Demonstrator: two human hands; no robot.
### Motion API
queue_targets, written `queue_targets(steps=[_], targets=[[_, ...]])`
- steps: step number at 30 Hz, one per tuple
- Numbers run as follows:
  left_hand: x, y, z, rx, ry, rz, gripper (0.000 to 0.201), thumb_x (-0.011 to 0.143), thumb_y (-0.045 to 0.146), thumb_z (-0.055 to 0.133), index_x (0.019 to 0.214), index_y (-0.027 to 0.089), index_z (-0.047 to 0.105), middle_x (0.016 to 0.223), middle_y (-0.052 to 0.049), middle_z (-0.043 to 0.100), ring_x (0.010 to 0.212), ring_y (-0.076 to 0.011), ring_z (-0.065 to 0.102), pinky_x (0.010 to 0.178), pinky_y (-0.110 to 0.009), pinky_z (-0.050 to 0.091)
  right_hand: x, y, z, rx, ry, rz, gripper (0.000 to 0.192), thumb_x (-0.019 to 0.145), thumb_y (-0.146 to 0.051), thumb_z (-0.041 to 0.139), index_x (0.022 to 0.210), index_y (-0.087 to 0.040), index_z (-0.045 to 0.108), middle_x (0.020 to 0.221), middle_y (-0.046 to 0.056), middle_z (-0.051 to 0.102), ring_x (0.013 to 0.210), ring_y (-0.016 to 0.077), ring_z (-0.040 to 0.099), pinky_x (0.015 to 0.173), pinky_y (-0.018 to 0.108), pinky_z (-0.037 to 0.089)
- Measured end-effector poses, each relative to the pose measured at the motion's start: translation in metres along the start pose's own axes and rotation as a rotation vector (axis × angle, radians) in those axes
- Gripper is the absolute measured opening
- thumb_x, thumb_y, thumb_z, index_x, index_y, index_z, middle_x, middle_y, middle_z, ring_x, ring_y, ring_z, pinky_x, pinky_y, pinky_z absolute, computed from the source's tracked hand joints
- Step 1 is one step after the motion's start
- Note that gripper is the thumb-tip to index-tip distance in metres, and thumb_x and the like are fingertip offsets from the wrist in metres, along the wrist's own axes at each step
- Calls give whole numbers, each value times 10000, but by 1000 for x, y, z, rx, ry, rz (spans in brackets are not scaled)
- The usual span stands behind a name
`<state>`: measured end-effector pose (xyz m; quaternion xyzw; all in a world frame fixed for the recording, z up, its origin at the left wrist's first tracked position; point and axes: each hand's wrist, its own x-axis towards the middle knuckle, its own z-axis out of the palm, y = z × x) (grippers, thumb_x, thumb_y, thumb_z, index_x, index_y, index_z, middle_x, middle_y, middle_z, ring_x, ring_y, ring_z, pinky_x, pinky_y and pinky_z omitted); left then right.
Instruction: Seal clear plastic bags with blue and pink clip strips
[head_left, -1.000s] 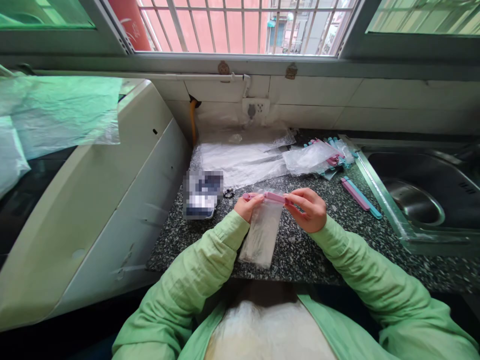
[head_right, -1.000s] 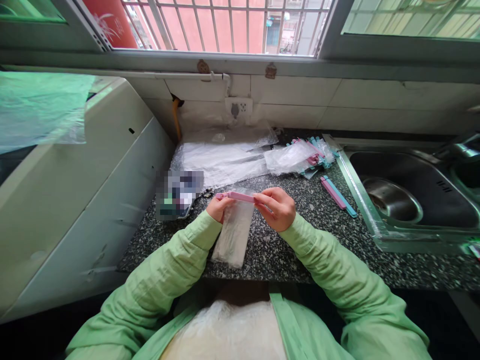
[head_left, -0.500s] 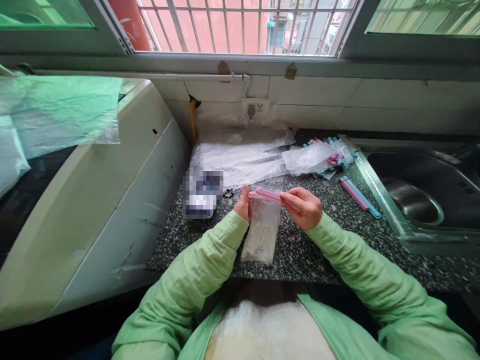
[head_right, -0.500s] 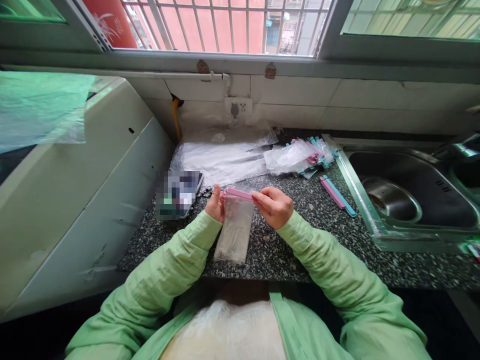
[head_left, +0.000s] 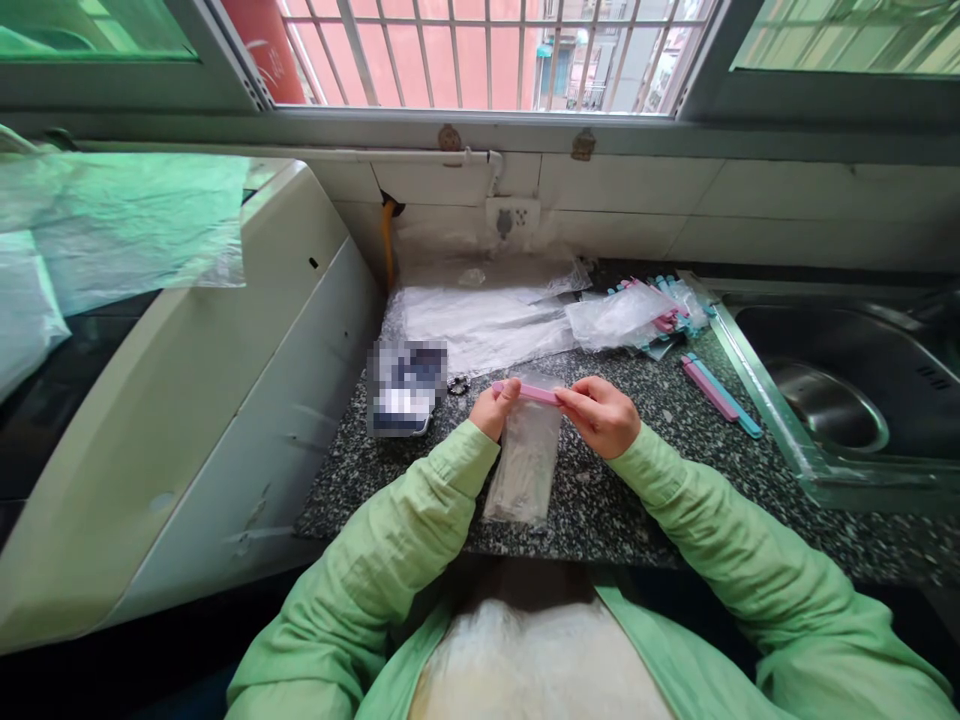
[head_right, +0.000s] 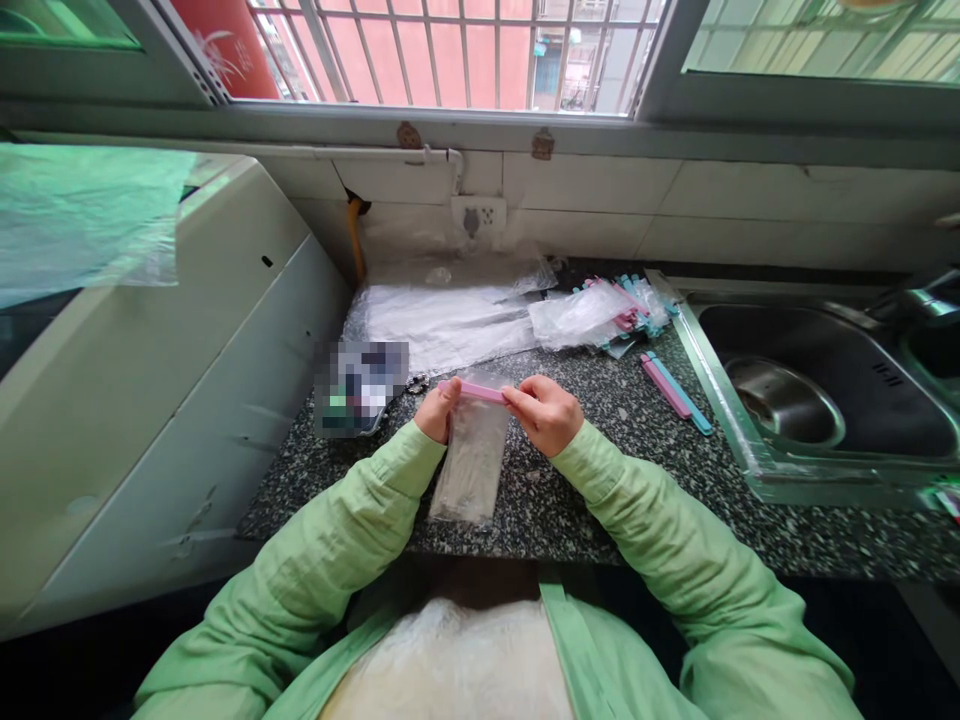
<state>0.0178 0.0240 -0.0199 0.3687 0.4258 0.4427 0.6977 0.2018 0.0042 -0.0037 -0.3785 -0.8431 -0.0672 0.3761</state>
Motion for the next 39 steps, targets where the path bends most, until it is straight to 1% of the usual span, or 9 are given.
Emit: queue_targets(steps=[4,8,12,15,17,21,24,31,39], targets=[[-4,8,4,143,103,149,571,399,690,638,513,141,528,459,39,446,489,-85,393,498,-236,302,0,0,0,-1,6,-16,211,809,-225,518,960,-194,662,745,62,571,656,118,519,567,235,472],[-7,11,9,160,168,162,509,420,613,674,483,150,474,437,68,362,465,-56,308,479,-223,238,0,0,0,-5,-5,-19,204,805,-227,519,954,-204,658,740,53,570,654,118,521,573,238,475],[-7,13,10,118,177,147,492,429,584,681,474,159,437,436,75,334,460,-51,288,477,-222,232,2,-2,-5,44,30,27,253,773,-277,565,1001,-189,628,806,71,588,728,150,552,646,275,496],[-9,14,10,125,172,182,475,444,565,683,477,157,442,450,70,343,474,-54,295,483,-222,237,4,-1,-9,148,49,232,384,731,-366,602,1052,-156,582,862,90,600,738,166,557,647,301,492],[-10,15,10,139,156,210,458,459,550,683,484,153,457,456,69,345,480,-55,298,487,-221,244,6,1,-9,318,-54,423,430,722,-441,585,1027,-138,570,819,78,608,670,150,549,579,285,474],[-10,15,9,190,92,226,432,470,536,686,507,143,511,454,68,371,473,-53,314,484,-217,268,7,3,-3,734,-368,677,443,655,-573,576,733,-137,573,589,2,549,530,103,483,492,240,404],[-9,16,7,210,52,229,409,462,517,702,528,142,553,458,62,414,470,-55,341,477,-212,288,7,0,0,872,-382,761,429,601,-566,625,614,-150,521,522,-37,483,490,74,422,474,220,350],[-9,21,1,206,86,258,349,463,465,729,526,144,608,459,48,464,467,-59,360,474,-211,304,9,-5,-3,918,-339,809,397,578,-524,659,594,-152,522,514,-43,469,484,67,395,471,215,318],[-10,21,1,240,68,298,333,496,438,720,472,134,585,441,48,424,473,-59,337,469,-212,266,8,-6,-3,857,-299,797,364,602,-495,648,594,-144,549,517,-30,484,487,74,400,478,227,327]])
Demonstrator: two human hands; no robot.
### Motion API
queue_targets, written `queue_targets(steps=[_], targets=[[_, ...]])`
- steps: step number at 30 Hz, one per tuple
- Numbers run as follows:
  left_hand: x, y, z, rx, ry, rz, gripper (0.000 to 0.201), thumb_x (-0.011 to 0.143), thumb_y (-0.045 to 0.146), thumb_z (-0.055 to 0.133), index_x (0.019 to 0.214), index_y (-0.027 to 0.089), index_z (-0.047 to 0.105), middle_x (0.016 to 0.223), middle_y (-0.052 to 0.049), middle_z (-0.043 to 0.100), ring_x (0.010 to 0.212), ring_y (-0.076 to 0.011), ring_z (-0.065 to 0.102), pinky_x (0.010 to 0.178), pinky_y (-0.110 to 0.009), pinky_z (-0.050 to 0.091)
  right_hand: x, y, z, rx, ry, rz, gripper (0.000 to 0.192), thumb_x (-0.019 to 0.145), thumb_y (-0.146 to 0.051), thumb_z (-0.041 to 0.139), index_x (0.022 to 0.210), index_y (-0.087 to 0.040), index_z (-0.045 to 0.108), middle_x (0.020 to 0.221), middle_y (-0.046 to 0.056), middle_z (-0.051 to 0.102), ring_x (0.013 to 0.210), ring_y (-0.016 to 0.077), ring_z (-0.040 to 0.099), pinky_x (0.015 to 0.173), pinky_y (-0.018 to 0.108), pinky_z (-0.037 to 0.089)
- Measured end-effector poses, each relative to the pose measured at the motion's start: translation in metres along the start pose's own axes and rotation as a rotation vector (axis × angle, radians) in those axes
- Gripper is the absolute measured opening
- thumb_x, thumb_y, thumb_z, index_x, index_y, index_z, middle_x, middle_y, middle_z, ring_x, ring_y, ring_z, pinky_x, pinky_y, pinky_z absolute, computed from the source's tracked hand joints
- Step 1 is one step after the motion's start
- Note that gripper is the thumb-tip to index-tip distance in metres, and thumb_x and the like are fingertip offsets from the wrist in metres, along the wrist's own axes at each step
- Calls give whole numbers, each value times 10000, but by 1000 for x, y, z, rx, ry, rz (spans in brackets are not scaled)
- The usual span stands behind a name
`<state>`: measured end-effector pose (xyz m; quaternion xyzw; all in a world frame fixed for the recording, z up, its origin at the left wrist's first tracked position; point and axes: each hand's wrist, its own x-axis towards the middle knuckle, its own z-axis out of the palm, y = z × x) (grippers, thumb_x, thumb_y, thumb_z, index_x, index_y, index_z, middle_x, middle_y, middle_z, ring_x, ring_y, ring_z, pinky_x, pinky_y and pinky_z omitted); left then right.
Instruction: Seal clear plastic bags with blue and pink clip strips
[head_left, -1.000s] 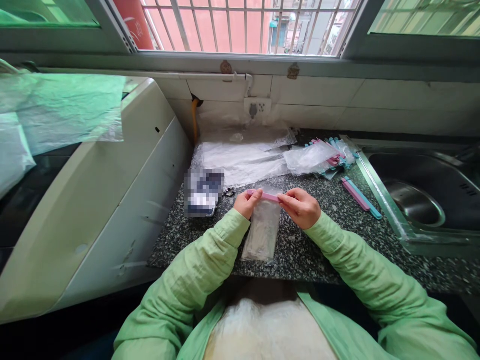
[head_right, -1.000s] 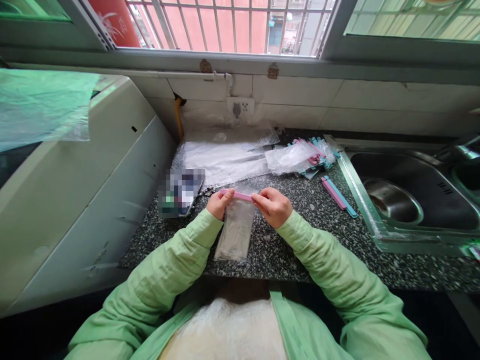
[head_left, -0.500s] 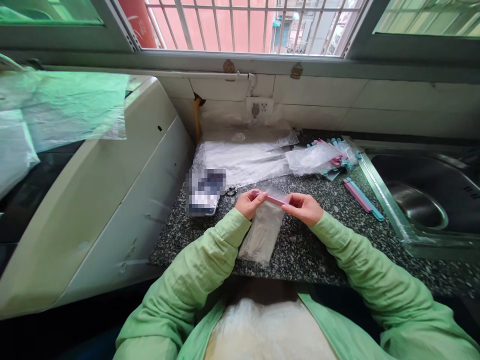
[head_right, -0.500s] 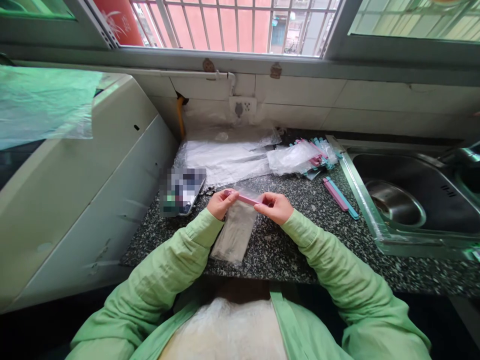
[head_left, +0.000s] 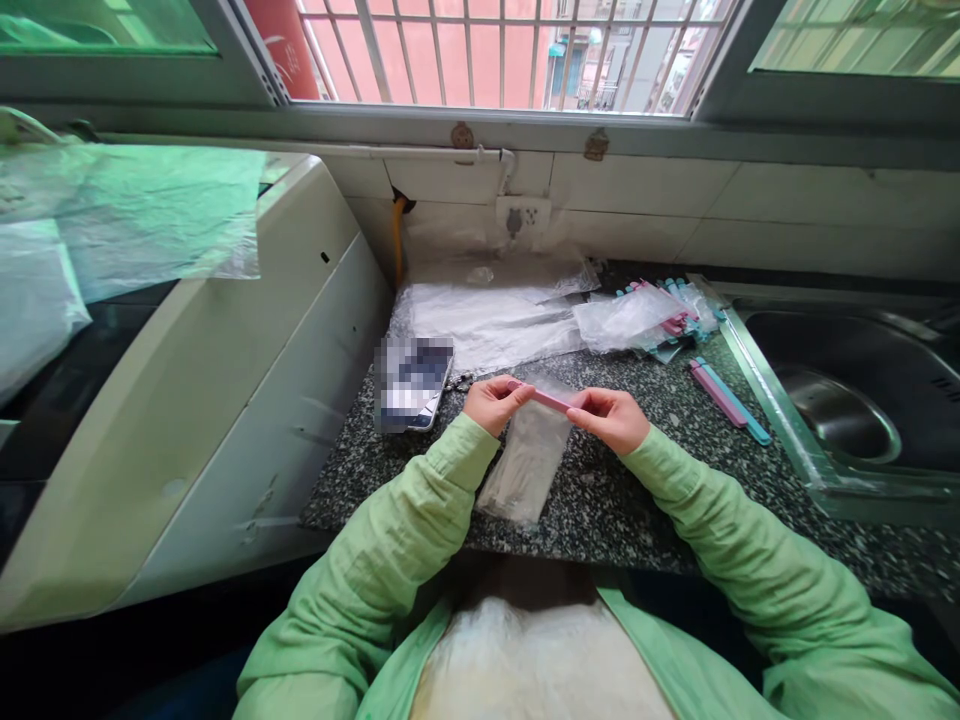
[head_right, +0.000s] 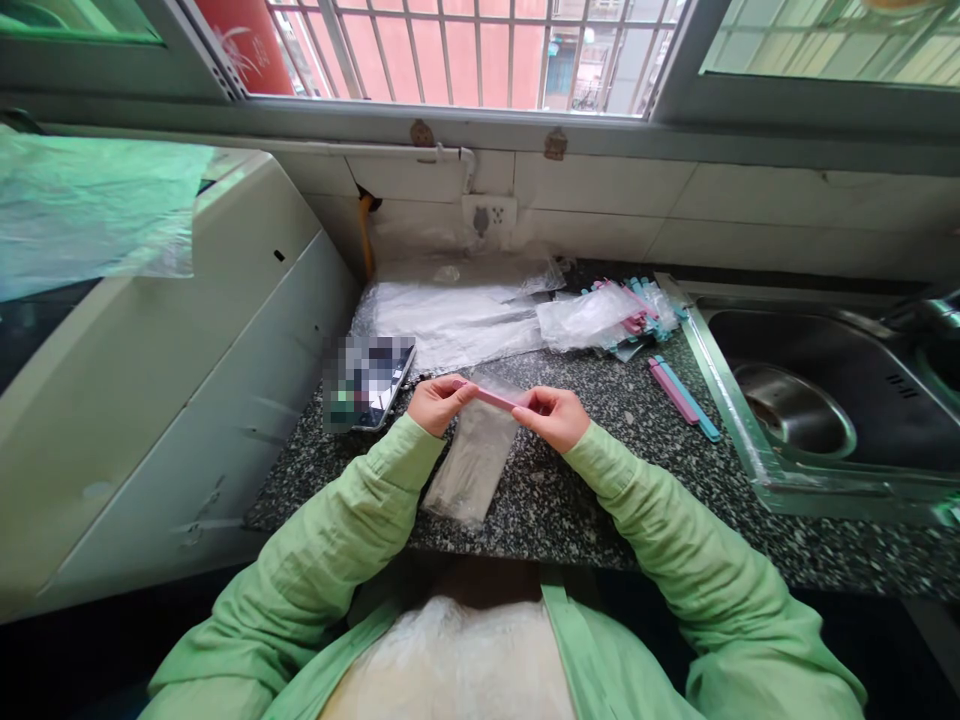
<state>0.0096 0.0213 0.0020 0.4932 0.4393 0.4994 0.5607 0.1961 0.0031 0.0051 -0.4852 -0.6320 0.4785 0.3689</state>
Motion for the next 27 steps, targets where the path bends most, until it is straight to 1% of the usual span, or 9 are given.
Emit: queue_targets(steps=[9,14,16,19,24,26,27], targets=[[-1,0,2,-8,25,0,332,483,422,730,446,135,568,438,47,423,477,-60,345,477,-213,282,1,0,-1,-26,-5,-11,379,610,-518,631,588,-154,528,496,-41,464,471,70,384,461,219,318],[2,-5,1,2,-3,-53,349,489,469,717,497,136,613,430,49,448,445,-54,344,456,-207,293,1,0,-1,-81,13,-56,379,633,-521,609,575,-156,521,504,-37,462,479,73,388,465,220,325],[3,-7,1,35,-61,-95,365,490,488,712,529,132,639,431,43,467,437,-55,349,444,-206,291,1,-1,-3,-95,52,-81,368,639,-511,608,588,-154,538,512,-31,473,483,76,394,470,224,329],[2,-11,1,99,-224,-156,386,483,498,715,542,120,662,436,20,502,436,-67,377,432,-210,285,4,-3,-10,-93,121,-109,358,635,-504,615,602,-153,553,529,-22,498,498,84,416,488,232,349],[-3,-17,2,202,-435,-215,450,511,564,674,469,116,643,345,15,439,356,-61,310,385,-225,224,9,-3,-25,-75,233,-131,345,617,-495,634,600,-156,570,539,-15,524,515,90,439,499,237,377],[-4,-17,3,223,-493,-250,480,523,593,649,492,114,657,358,3,466,356,-65,323,390,-230,227,10,-3,-29,-69,275,-133,337,611,-487,642,610,-154,585,550,-10,540,521,93,452,508,242,392],[-5,-17,4,226,-504,-265,494,518,606,643,502,113,661,372,-3,483,363,-69,338,396,-231,235,10,-4,-31,-67,290,-134,334,606,-482,646,613,-153,592,555,-7,548,524,94,458,513,246,399]])
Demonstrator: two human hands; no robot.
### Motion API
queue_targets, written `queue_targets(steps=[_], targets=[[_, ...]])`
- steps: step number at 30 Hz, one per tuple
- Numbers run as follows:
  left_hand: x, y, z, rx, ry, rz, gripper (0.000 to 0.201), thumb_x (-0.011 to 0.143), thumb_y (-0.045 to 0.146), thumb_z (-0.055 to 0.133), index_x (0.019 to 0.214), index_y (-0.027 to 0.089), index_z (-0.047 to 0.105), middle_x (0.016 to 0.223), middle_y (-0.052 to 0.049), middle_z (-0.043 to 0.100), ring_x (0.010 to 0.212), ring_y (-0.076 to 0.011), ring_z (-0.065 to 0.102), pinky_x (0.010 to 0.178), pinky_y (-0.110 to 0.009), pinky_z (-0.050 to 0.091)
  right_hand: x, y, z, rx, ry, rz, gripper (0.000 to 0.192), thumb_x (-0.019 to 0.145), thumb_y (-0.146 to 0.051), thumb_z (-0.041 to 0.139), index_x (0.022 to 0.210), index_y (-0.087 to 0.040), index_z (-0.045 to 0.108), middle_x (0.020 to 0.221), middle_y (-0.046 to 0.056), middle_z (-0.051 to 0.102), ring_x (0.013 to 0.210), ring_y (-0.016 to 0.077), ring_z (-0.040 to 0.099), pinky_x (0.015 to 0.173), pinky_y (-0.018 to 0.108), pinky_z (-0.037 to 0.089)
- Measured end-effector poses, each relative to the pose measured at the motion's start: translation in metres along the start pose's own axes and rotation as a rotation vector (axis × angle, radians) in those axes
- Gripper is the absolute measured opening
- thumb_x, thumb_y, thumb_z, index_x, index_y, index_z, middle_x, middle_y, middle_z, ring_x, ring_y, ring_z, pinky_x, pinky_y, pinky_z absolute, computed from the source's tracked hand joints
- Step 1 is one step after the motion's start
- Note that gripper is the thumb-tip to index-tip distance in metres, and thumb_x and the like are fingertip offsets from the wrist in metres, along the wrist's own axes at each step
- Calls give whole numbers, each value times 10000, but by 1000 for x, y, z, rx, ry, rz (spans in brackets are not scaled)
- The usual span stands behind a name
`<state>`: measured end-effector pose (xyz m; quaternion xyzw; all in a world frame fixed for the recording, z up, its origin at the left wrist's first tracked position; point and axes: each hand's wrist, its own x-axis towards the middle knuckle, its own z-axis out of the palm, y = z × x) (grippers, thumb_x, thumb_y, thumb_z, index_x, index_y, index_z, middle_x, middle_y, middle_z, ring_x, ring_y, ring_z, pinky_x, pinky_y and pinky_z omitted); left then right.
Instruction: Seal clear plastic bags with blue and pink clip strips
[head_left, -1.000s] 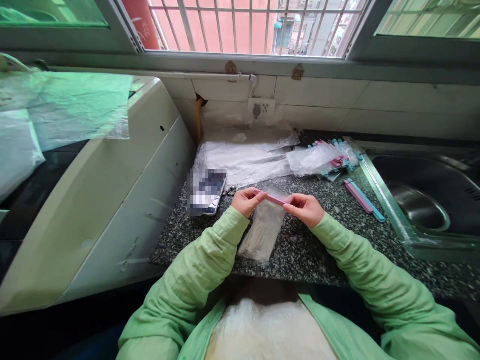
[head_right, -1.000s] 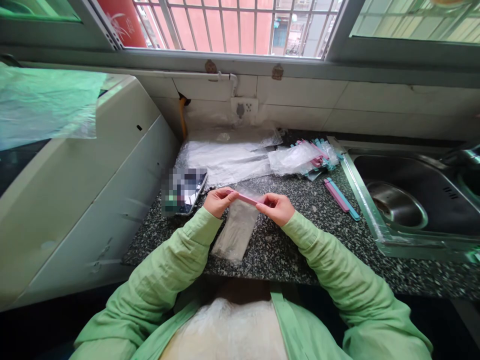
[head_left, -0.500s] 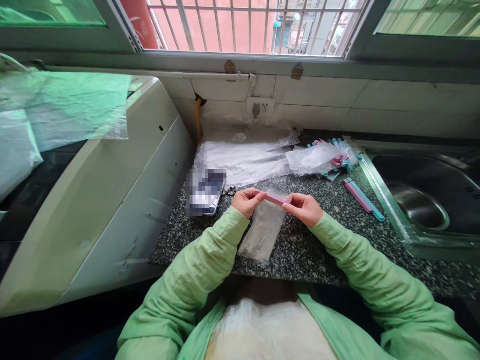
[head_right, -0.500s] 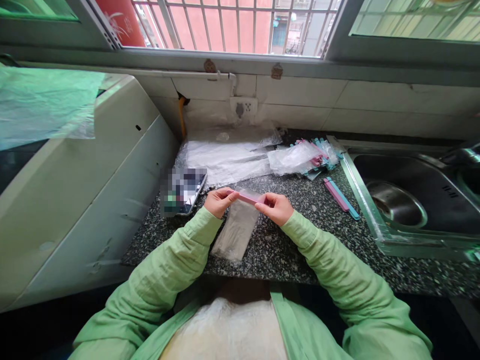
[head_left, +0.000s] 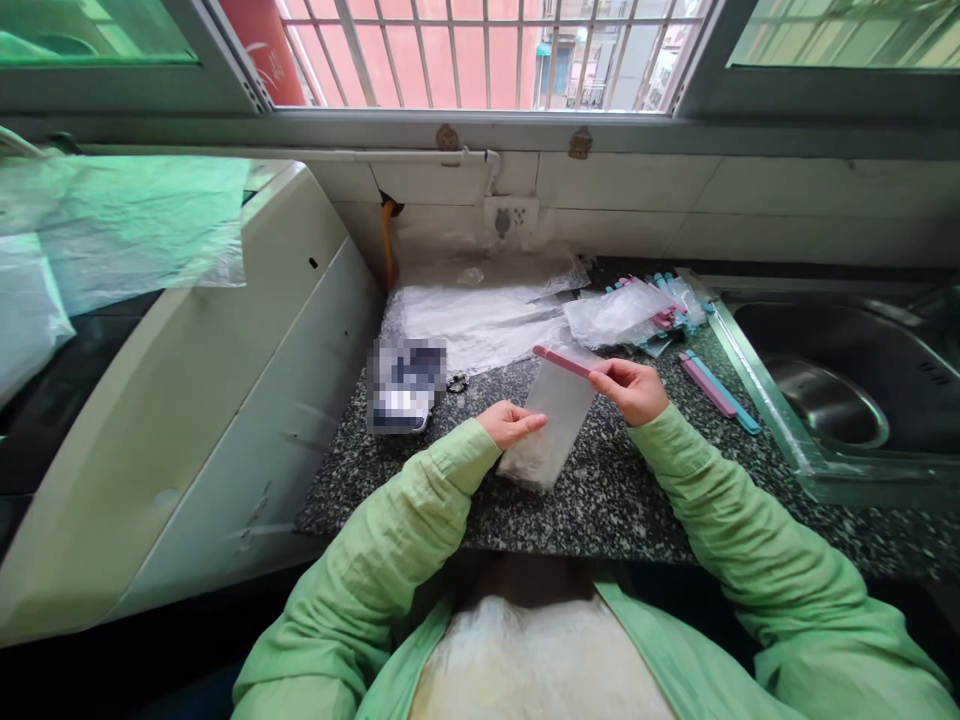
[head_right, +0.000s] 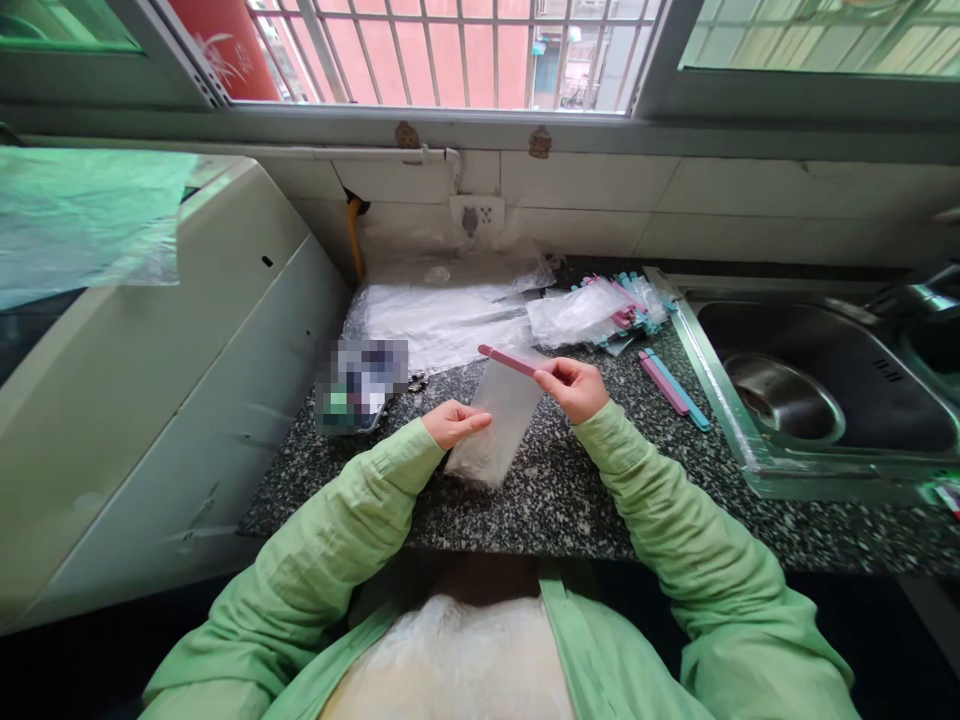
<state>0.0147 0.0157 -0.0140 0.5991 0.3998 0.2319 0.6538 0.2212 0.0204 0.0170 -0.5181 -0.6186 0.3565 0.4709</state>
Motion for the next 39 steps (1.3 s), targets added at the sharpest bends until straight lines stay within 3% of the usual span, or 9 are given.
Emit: queue_targets(steps=[5,9,13,18,24,28,31,35,39], targets=[[-1,5,4,5,-2,-33,546,454,659,638,407,120,571,345,30,381,367,-48,277,402,-229,182,1,-2,-1,-7,45,-8,333,593,-479,653,607,-150,606,554,-1,559,521,97,463,513,253,412],[0,-1,3,46,-78,-24,574,515,677,590,410,119,504,358,64,274,397,-31,195,424,-232,124,1,-2,0,8,72,12,347,573,-492,661,607,-151,609,556,-4,555,518,92,450,502,247,397],[1,-3,1,72,-99,6,559,511,655,611,435,115,489,395,65,289,422,-34,226,438,-229,143,1,-5,0,44,21,30,372,564,-522,655,603,-156,594,560,-7,543,537,94,452,525,248,396],[0,12,-3,-85,182,133,514,430,595,689,605,119,605,474,46,448,474,-61,363,465,-217,271,-3,-11,5,95,-171,78,409,547,-555,657,575,-160,558,545,-18,515,534,88,433,522,241,374],[2,15,-11,-197,384,225,405,464,497,723,561,123,601,421,67,404,414,-36,328,418,-201,255,-9,-8,19,93,-277,184,439,540,-575,646,575,-152,534,506,-47,441,481,59,356,471,223,297],[5,7,-13,-321,589,304,366,465,455,736,536,127,591,407,69,416,382,-33,343,385,-196,263,-10,-6,24,151,-278,258,475,470,-571,682,672,-157,565,580,-31,521,536,79,436,536,240,365],[9,4,-16,-460,739,363,358,457,445,740,552,135,590,395,77,428,355,-32,354,365,-189,282,-14,-5,26,99,-372,348,459,444,-535,702,662,-148,586,575,-22,542,539,83,451,550,249,373],[10,9,-18,-610,855,389,342,427,389,764,552,137,570,413,84,451,348,-24,370,357,-177,299,-21,-1,29,-9,-504,414,380,452,-475,700,580,-133,594,498,-30,515,484,68,410,500,239,330],[10,14,-18,-701,907,368,321,431,330,775,572,134,563,424,88,465,357,-19,391,358,-163,313,-22,1,30,-55,-509,398,303,490,-421,675,514,-137,573,459,-34,497,466,62,396,478,229,310]])
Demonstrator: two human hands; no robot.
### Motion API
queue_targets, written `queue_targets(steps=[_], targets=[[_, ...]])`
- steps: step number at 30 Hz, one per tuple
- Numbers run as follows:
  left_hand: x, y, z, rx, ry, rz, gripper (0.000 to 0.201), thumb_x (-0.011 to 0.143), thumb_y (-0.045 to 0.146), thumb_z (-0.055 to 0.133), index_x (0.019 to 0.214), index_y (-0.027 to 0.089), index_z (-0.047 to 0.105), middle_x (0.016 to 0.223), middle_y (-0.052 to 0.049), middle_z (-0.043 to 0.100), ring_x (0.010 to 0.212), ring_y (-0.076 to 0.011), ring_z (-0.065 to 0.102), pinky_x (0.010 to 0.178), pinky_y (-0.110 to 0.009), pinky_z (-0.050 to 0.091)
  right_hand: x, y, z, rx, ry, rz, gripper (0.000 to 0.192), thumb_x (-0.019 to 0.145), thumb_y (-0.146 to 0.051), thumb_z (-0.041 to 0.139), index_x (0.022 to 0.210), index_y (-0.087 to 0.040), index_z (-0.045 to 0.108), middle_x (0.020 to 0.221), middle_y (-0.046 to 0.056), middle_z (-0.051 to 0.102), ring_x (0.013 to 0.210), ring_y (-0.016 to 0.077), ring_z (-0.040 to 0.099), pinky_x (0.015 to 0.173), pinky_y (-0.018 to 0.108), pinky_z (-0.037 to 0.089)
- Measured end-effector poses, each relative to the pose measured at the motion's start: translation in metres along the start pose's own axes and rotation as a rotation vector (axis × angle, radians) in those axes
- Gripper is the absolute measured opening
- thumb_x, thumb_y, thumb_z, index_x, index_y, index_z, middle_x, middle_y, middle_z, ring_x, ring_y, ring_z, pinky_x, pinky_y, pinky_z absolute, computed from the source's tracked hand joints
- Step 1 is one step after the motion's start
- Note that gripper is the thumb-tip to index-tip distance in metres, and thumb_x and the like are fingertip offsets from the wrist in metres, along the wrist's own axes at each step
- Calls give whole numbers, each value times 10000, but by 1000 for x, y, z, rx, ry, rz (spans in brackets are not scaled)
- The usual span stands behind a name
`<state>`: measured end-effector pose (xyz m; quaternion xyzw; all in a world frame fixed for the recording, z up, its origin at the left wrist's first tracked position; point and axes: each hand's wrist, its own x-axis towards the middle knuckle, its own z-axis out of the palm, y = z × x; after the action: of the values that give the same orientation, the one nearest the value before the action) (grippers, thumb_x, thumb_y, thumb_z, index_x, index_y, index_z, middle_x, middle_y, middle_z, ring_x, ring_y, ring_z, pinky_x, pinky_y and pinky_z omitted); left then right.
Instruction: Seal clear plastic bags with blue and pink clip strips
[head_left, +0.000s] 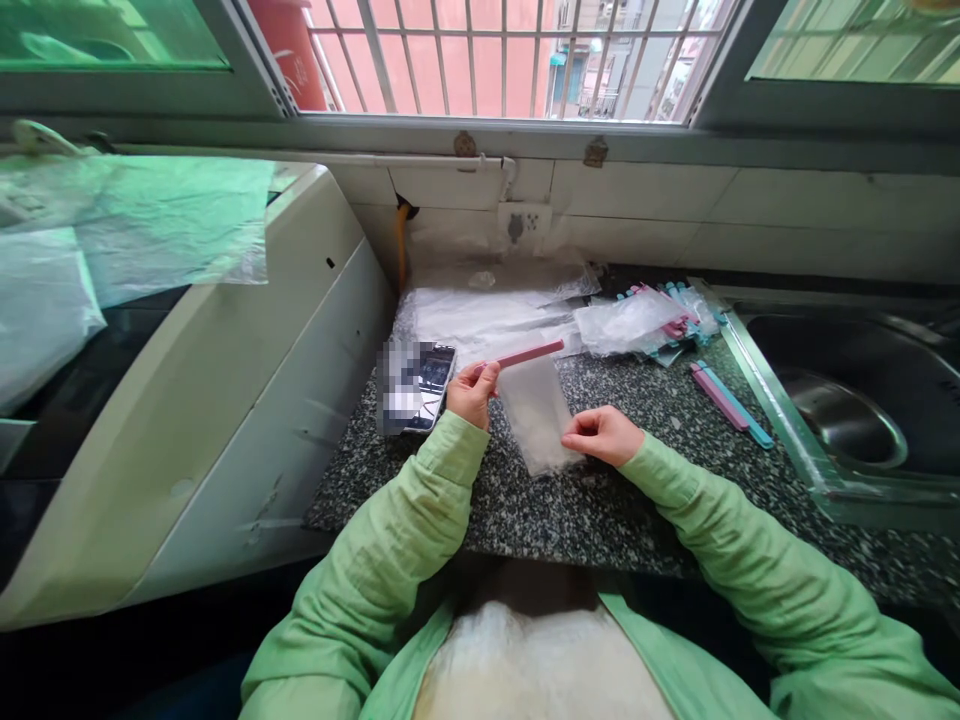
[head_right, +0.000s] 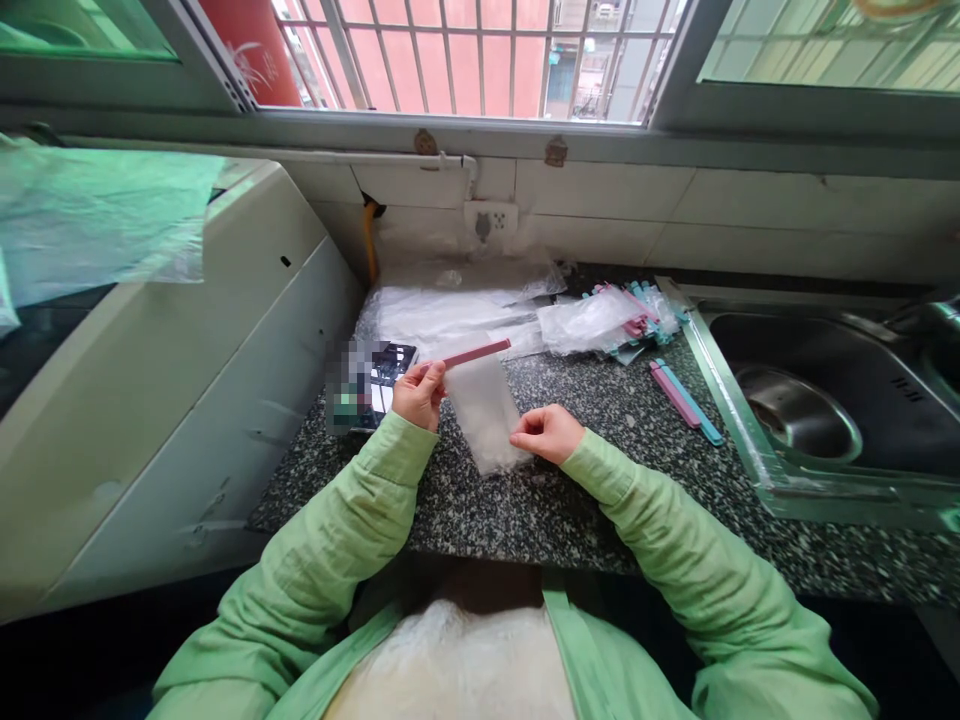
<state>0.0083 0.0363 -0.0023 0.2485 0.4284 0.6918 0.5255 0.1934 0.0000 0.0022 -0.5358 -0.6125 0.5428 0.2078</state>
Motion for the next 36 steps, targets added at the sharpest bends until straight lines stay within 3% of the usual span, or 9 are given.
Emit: queue_targets(steps=[9,12,15,18,26,31,36], targets=[[0,-4,0,-129,-8,-62,377,406,322,799,606,147,532,487,89,503,448,-44,499,489,-202,479,1,2,1,-76,-27,-18,278,535,-395,646,490,-142,542,443,-42,463,450,56,373,458,222,299],[-2,-5,0,-119,-33,-98,447,328,369,811,603,145,539,485,86,503,435,-45,483,444,-197,465,1,0,-10,-80,-20,-84,302,531,-416,666,625,-136,599,525,-23,529,497,76,429,495,232,360],[-6,-9,1,-38,-97,-156,477,293,418,802,597,143,559,474,83,496,410,-40,447,394,-187,438,1,-4,-23,-58,164,-199,401,584,-455,643,839,-147,613,701,23,609,584,105,494,562,257,415],[-10,-15,1,80,-188,-194,474,305,450,785,598,137,583,479,70,505,410,-45,433,362,-187,410,1,-6,-30,-110,353,-302,422,660,-482,580,919,-149,592,763,51,624,599,121,507,565,271,426],[-10,-23,-1,238,-260,-178,448,353,480,758,582,137,582,414,78,448,347,-39,378,357,-189,318,2,0,-27,-870,587,-719,230,783,-333,492,795,-172,656,740,77,647,691,175,520,674,304,417],[-12,-28,-1,299,-432,-237,451,378,500,749,611,136,619,527,24,564,484,-72,472,476,-207,378,-2,-2,-33,-1029,691,-711,241,806,-323,482,832,-183,676,754,63,661,698,170,523,674,282,395],[-15,-32,20,474,-638,-247,340,384,389,775,520,128,607,486,20,540,490,-74,444,509,-217,361,-7,-5,-69,-1057,836,-567,272,802,-357,476,793,-182,684,749,57,664,715,176,546,669,279,391]])
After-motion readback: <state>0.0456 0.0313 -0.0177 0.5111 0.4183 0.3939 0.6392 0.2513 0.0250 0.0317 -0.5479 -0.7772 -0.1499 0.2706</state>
